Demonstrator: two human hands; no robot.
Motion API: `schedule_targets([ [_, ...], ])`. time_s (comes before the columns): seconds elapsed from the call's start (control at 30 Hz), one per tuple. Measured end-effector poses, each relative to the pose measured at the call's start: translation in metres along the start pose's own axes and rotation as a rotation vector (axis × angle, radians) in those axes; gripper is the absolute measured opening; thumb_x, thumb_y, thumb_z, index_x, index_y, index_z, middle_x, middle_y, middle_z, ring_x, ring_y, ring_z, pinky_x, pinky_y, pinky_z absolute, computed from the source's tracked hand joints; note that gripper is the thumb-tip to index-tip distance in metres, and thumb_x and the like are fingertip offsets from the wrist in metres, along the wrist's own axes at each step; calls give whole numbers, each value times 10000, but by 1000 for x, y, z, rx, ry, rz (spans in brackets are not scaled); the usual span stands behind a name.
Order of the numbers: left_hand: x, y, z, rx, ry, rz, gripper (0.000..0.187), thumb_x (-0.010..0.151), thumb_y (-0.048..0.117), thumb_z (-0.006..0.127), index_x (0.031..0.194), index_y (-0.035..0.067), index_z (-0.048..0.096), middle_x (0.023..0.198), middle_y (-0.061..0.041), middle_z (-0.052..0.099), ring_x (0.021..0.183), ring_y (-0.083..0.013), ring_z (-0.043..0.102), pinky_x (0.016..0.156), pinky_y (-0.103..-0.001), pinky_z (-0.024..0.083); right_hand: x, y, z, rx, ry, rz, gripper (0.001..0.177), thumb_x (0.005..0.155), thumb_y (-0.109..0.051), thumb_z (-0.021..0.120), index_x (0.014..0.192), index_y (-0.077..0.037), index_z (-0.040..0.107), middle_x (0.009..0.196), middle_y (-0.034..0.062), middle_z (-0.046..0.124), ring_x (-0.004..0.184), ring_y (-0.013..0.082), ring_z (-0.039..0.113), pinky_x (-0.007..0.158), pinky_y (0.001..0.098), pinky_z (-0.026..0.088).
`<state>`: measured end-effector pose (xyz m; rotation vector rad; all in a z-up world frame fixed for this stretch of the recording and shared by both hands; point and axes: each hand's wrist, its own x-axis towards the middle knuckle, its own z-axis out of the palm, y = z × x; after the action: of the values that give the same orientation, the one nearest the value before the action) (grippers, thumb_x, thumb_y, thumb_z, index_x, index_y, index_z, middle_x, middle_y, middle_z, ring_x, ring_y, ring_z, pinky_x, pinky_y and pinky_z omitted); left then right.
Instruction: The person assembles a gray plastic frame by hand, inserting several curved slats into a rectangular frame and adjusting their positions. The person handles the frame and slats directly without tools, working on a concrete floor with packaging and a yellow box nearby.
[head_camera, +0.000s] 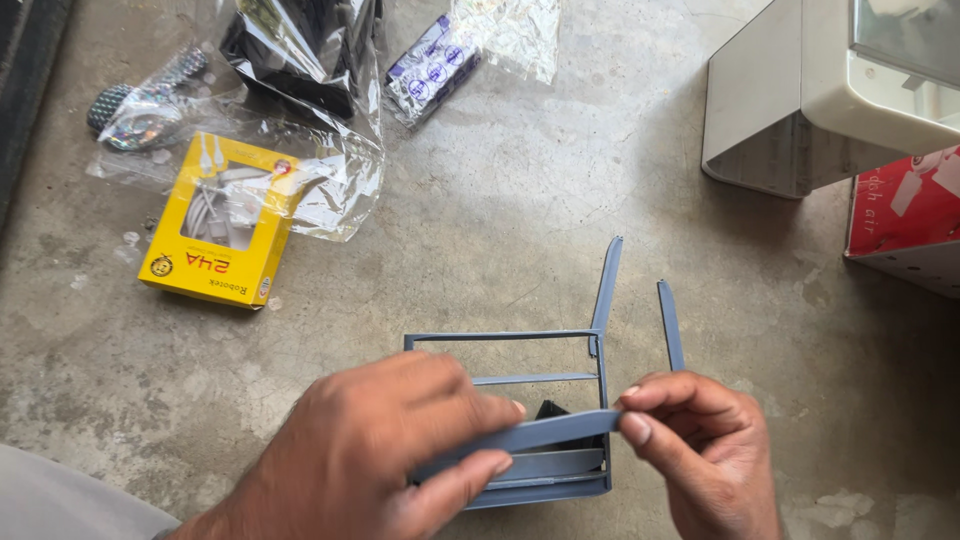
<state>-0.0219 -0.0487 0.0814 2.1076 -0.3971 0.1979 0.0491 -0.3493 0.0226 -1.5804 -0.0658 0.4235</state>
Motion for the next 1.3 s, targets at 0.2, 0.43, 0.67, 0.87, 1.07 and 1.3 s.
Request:
schedule_targets([
  [0.2, -1, 2, -2, 219, -52, 247, 244, 829, 126, 773, 1053, 31, 767, 864, -73, 665, 784, -198, 666, 598, -366, 514, 0, 6, 1, 143, 6, 82, 122, 845, 13, 744, 965, 31, 727, 807, 133, 739, 667, 123, 611, 567, 276, 451],
  [0.43, 4, 5, 0, 359, 63, 387, 109, 869, 100, 773, 939, 17, 761, 822, -62, 682, 779, -171, 682, 577, -325, 527, 0, 5, 3, 126, 9, 94, 153, 878, -24, 730, 1008, 57, 741, 773, 144, 715, 618, 118, 561, 529, 279, 424],
  [0.67, 2, -1, 2, 396, 66, 390, 85, 883, 80, 772, 897, 4, 737, 820, -64, 677, 802, -168, 692, 606, -321, 549, 7, -6, 14, 9, 139, -32, 204, 939, -98, 672, 1076, 34, 744, 852, 149, 735, 622, 101, 542, 553, 239, 412],
  [0.87, 0, -4, 6, 417, 64, 341, 97, 861, 66, 756, 896, -22, 738, 801, -62, 660, 759, -165, 663, 567, -317, 515, 17, -11, 26, -245, 280, 182, 198, 917, -108, 683, 1055, 6, 768, 807, 126, 757, 585, 110, 534, 508, 248, 445],
  [1.07, 0, -4, 12, 395, 51, 284, 117, 863, 61, 739, 912, -45, 743, 792, -69, 631, 745, -173, 635, 565, -328, 510, 19, -12, 32, -285, 260, 304, 232, 889, -121, 703, 1060, 11, 788, 789, 103, 758, 620, 115, 571, 520, 254, 451],
  [1.3, 1, -7, 19, 362, 25, 270, 100, 883, 53, 740, 900, -45, 727, 817, -73, 628, 766, -167, 633, 574, -327, 519, 21, -7, 30, -274, 267, 319, 236, 916, -114, 673, 1078, 25, 774, 725, 106, 707, 618, 129, 600, 515, 272, 464],
])
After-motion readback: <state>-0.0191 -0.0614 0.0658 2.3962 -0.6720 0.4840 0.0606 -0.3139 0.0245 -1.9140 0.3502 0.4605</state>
